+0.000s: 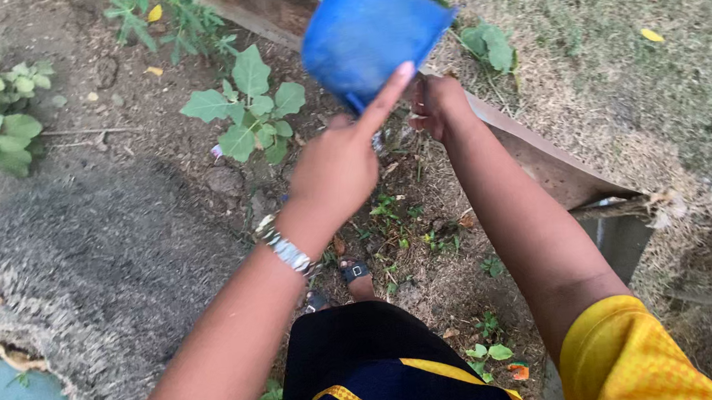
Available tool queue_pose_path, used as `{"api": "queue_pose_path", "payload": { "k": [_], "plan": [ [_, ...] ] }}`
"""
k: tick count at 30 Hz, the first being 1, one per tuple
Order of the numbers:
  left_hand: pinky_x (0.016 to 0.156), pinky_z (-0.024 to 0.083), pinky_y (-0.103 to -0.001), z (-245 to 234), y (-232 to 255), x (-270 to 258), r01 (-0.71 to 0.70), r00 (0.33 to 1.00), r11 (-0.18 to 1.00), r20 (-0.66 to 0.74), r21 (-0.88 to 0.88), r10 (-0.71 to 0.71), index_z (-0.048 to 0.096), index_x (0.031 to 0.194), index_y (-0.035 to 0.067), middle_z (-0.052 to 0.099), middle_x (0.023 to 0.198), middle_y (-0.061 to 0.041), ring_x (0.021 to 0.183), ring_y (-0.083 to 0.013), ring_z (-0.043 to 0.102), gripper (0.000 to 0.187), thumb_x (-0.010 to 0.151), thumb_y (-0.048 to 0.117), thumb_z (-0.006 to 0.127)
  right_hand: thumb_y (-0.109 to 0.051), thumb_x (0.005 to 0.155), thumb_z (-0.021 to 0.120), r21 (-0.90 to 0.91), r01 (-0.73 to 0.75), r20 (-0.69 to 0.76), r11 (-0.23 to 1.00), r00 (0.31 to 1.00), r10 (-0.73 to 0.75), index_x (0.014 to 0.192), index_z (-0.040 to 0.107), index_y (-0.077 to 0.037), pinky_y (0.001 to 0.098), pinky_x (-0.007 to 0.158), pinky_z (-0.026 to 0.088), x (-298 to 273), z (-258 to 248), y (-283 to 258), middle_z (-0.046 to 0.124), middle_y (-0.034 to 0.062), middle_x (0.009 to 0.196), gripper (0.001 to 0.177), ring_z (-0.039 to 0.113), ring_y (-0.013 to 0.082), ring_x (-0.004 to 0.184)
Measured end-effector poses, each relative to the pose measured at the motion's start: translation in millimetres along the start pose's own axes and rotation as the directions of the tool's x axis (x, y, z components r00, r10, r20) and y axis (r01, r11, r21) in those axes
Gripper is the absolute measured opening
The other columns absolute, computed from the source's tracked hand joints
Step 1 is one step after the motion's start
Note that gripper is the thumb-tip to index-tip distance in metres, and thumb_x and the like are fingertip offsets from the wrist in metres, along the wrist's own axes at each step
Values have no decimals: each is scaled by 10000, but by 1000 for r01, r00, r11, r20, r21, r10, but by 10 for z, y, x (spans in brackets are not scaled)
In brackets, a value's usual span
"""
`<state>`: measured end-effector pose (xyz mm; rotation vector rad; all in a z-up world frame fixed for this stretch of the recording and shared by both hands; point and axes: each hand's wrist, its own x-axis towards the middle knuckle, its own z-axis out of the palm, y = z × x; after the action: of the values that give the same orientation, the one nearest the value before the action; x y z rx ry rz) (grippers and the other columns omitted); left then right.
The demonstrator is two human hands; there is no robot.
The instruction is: The person waters plants in a garden using a blue plastic scoop to pour water from a bucket onto individual plants.
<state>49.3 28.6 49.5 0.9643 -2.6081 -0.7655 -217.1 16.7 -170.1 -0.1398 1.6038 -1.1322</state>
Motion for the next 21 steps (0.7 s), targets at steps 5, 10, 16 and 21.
{"api": "queue_pose_path", "payload": {
  "k": [5, 10, 16, 21],
  "plan": [
    [605, 582, -459, -267, -49, -230, 108, 990, 994, 93, -8, -107, 113, 1618, 454, 698, 935, -188, 714, -352, 728, 937, 932, 28, 588, -140, 915, 611, -895, 99, 19, 435, 983, -183, 1066, 659, -7, 413, 739, 590, -518, 19, -460, 686, 158, 933, 207, 679, 252, 794],
    [724, 588, -476, -524, -99, -561, -82, 986, 977, -160, -196, 51, 95, 1652, 393, 729, 1154, -243, 941, -406, 739, 953, 939, 32, 616, -226, 1014, 519, -30, 331, 74, 943, 942, -328, 1113, 693, 10, 342, 842, 620, -1559, 164, -793, 751, 129, 1024, 310, 728, 216, 910],
    [610, 543, -479, -258, -706, -1130, 209, 977, 973, 63, -98, -204, -2, 1666, 321, 731, 979, -236, 743, -380, 693, 1012, 944, 27, 644, -351, 799, 632, -888, 143, -145, 436, 814, -563, 1148, 712, -58, 641, 1011, 427, -1630, -133, 234, 628, 252, 1260, 462, 549, 483, 1237],
    [373, 472, -297, 366, -1610, -1918, 691, 701, 210, 572, -691, -425, 277, 1536, 256, 666, 796, -104, 480, -159, 584, 811, 865, -1, 651, -407, 1000, 572, -932, 15, -214, 362, 783, -584, 1287, 621, -62, 564, 1070, 429, -2090, -1088, 3408, 621, 185, 1314, 452, 543, 417, 1229]
  ]
}}
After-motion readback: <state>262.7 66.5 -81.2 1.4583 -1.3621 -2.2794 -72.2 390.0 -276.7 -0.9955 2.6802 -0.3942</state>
